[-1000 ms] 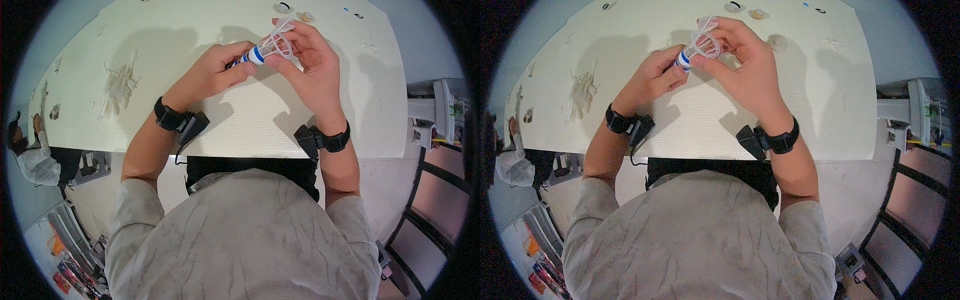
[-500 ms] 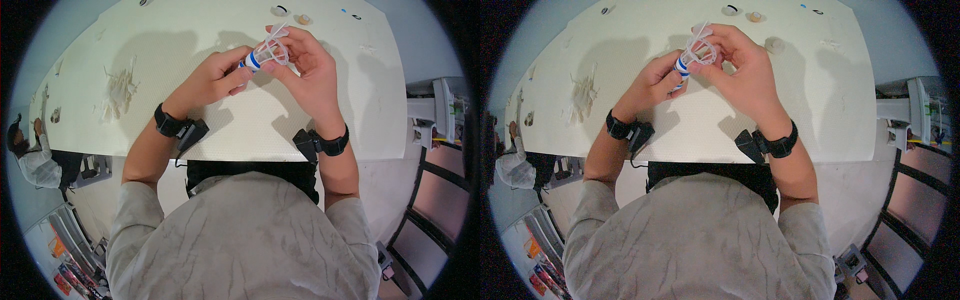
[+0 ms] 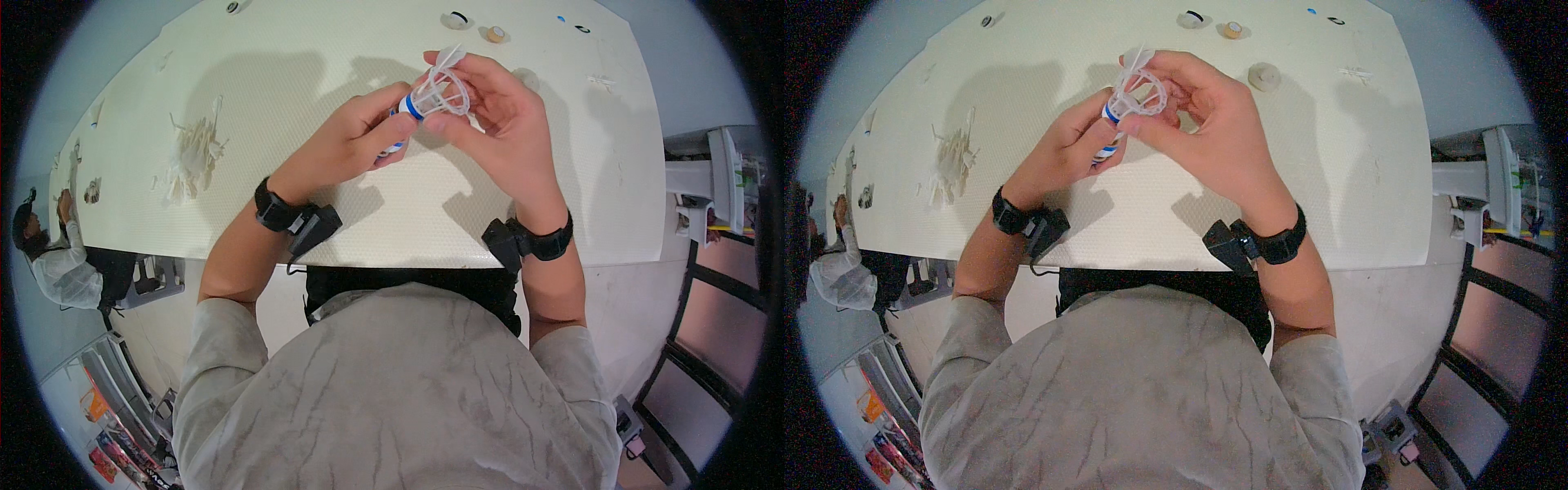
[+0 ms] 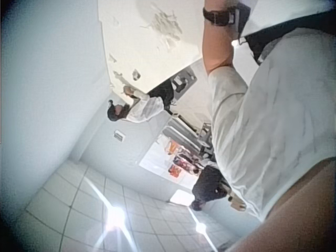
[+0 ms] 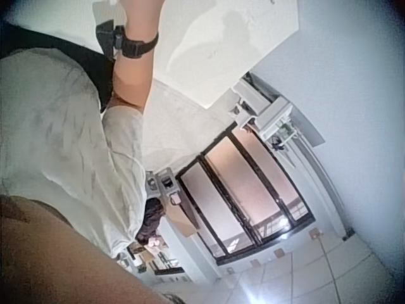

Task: Assembling shuttlecocks by inserting feathers into a base and applying glue or tape.

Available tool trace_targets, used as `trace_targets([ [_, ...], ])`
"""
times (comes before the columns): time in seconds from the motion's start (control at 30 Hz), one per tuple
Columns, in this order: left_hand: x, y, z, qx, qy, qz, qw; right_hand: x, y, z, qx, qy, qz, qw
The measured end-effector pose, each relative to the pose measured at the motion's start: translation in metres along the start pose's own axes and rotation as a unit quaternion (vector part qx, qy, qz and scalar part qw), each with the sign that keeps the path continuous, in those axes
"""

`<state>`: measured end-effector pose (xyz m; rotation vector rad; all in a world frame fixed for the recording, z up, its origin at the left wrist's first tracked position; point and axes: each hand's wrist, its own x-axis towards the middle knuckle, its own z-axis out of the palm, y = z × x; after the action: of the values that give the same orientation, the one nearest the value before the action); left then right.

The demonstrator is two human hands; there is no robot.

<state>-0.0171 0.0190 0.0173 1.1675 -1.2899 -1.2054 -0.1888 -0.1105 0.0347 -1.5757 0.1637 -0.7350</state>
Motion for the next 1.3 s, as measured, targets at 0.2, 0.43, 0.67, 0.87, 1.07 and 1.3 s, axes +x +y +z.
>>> trace_targets([
  [0.2, 0.003, -0.009, 0.003, 0.194, 0.078, 0.086, 0.974, -0.003, 0.001, 0.001, -0.007, 0.034, 0.061, 0.998],
  [0.43, 0.002, 0.005, 0.009, 0.006, 0.023, -0.004, 1.000, -0.002, -0.007, 0.002, 0.030, 0.035, 0.056, 0.997],
  [0.67, 0.000, 0.008, 0.006, -0.033, -0.015, -0.015, 0.999, -0.002, -0.009, 0.001, 0.053, 0.024, 0.062, 0.996],
  [0.87, 0.000, 0.010, 0.002, -0.049, -0.048, -0.058, 0.996, -0.002, -0.006, -0.002, 0.058, 0.015, 0.047, 0.997],
  [1.07, 0.002, 0.009, 0.002, -0.039, -0.046, -0.037, 0.998, -0.002, -0.001, -0.004, 0.085, 0.005, 0.029, 0.996],
  [1.3, 0.001, 0.004, 0.003, 0.167, 0.061, 0.075, 0.981, -0.002, -0.005, -0.011, 0.029, 0.098, 0.035, 0.994],
])
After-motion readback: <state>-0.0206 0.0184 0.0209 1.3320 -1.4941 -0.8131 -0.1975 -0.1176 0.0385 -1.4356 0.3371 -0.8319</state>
